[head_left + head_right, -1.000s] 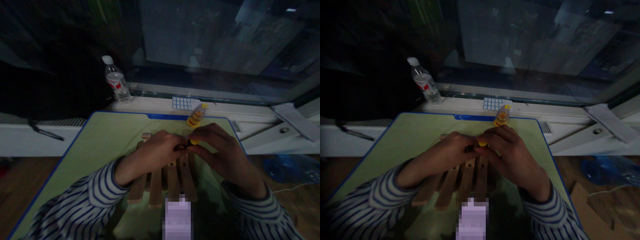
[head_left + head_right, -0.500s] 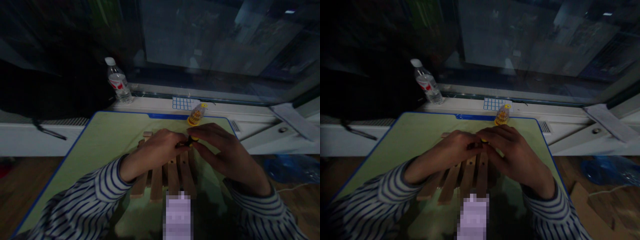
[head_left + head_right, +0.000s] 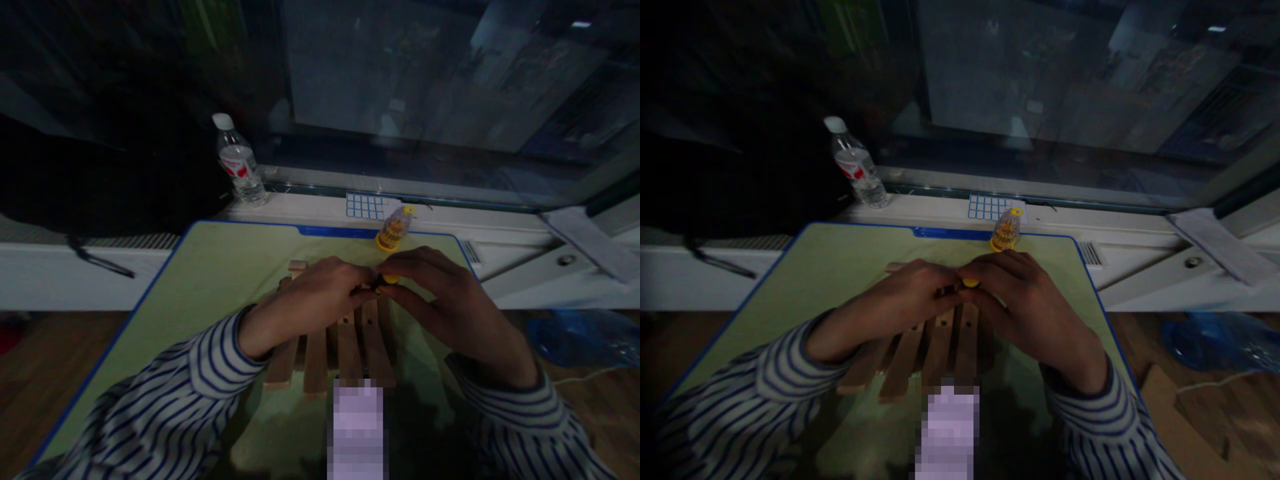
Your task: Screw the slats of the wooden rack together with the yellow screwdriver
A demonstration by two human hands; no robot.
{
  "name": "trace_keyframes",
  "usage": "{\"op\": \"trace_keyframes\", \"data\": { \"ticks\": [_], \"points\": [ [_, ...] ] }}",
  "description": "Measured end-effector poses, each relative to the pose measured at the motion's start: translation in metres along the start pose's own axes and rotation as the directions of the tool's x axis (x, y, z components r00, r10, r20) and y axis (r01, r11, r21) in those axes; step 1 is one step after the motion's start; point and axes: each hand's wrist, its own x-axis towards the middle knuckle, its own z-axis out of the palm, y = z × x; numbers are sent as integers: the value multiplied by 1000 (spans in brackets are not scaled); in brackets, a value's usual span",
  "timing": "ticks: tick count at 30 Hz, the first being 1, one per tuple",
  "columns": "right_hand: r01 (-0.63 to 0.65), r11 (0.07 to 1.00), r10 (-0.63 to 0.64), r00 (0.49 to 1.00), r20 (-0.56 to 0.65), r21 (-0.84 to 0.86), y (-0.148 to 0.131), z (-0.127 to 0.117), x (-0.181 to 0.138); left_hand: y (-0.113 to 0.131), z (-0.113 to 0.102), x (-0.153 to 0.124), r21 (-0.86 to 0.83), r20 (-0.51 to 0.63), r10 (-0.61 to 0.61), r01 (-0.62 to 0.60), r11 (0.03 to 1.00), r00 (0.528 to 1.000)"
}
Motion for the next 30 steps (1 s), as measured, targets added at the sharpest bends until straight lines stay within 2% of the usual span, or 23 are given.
{"op": "trace_keyframes", "data": {
  "ticks": [10,20,30],
  "points": [
    [6,1000,-6,1000,3,-27,2,0,0,2,-1,0,2,22,-9,9,1000,1000],
    [-1,1000,2,1000,8,-29,-1,-2,0,3,-3,2,-6,-33,-11,11,1000,999],
    [9,998,-7,1000,26,-58,-2,-4,-1,1,-1,1,1,8,12,-12,1000,1000]
  ]
}}
